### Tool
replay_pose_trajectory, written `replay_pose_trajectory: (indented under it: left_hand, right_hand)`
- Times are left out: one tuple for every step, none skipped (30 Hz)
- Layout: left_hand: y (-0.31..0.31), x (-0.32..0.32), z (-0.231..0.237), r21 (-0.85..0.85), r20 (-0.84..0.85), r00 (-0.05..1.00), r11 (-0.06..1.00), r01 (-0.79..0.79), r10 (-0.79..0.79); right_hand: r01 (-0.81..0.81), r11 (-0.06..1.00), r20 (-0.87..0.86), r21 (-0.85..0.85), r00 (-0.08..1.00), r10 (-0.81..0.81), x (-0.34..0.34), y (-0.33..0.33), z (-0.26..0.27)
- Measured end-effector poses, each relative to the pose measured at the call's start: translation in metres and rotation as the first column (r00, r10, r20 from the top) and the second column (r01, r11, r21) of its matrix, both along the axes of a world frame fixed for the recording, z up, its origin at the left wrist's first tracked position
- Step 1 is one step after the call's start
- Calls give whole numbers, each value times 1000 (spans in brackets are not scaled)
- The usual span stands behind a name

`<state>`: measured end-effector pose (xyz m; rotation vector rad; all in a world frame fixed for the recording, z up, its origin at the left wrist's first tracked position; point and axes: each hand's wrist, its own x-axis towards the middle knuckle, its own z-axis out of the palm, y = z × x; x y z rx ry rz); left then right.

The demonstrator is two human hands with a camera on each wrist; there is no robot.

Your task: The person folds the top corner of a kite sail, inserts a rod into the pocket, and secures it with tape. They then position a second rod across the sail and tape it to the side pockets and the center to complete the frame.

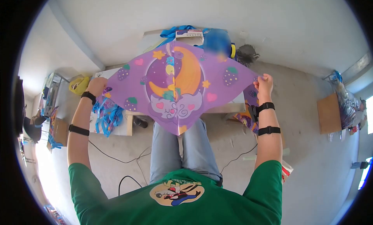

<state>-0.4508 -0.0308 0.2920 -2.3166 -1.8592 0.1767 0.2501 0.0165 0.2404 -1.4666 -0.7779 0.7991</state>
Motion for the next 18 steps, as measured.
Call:
replay_pose_trajectory:
  left_hand:
    - [10, -5, -14, 2, -1, 1000, 1000, -6, 6]
    - [20, -10, -31, 24, -203, 979, 1000, -15, 20]
    - [28, -10, -42, 40, -394, 918, 999, -21, 35]
    - [35, -8, -54, 29, -445, 894, 999, -34, 44]
    - [39, -5, -63, 29, -445, 894, 999, -38, 47]
    - [46, -5, -73, 1, -492, 868, 998, -70, 62]
    - [52, -4, -85, -24, -538, 839, 994, -105, 75]
    - [60, -11, -107, -2, -555, 824, 990, -139, 115]
    - [62, -11, -114, 6, -558, 821, 990, -140, 120]
    - [64, -12, -123, -4, -561, 816, 985, -172, 140]
    - [69, -13, -133, -17, -562, 812, 979, -203, 158]
    - [72, -14, -141, -20, -561, 813, 979, -201, 156]
    - [74, -18, -149, -1, -546, 821, 979, -202, 169]
    - [77, -20, -156, 16, -530, 828, 979, -202, 180]
    - [82, -20, -162, 10, -531, 829, 980, -201, 175]
    - [85, -20, -169, -17, -546, 821, 977, -211, 168]
    - [89, -21, -176, -42, -560, 813, 974, -221, 160]
    - [94, -23, -182, -47, -561, 813, 975, -218, 155]
  right_hand:
    - [-6, 1000, -1, 2, 1000, 6, 1, 5, -6]
    - [-5, 1000, -52, -29, 999, 4, 1, 6, -13]
    - [-6, 998, -101, -65, 995, 0, 4, 11, -22]
    - [-10, 998, -100, -67, 995, 4, 6, 18, -31]
    - [3, 998, -165, -70, 986, -14, 12, 25, -45]
    - [15, 997, -229, -72, 973, -31, 13, 32, -54]
    - [11, 997, -227, -70, 973, -27, 15, 39, -64]
    - [50, 996, -264, -79, 962, -69, 14, 41, -72]
    - [89, 992, -304, -88, 946, -112, 16, 41, -83]
    - [91, 992, -291, -88, 950, -113, 18, 43, -93]
    - [91, 992, -288, -92, 951, -114, 20, 47, -100]
    - [104, 988, -251, -112, 959, -129, 22, 48, -107]
    - [116, 984, -213, -133, 966, -143, 23, 49, -114]
    - [118, 983, -211, -138, 967, -145, 24, 52, -120]
    - [130, 978, -211, -160, 964, -163, 26, 54, -126]
    - [142, 972, -211, -186, 961, -181, 29, 55, -133]
    - [145, 971, -209, -193, 960, -184, 29, 56, -139]
    - [128, 969, -195, -213, 966, -171, 27, 56, -145]
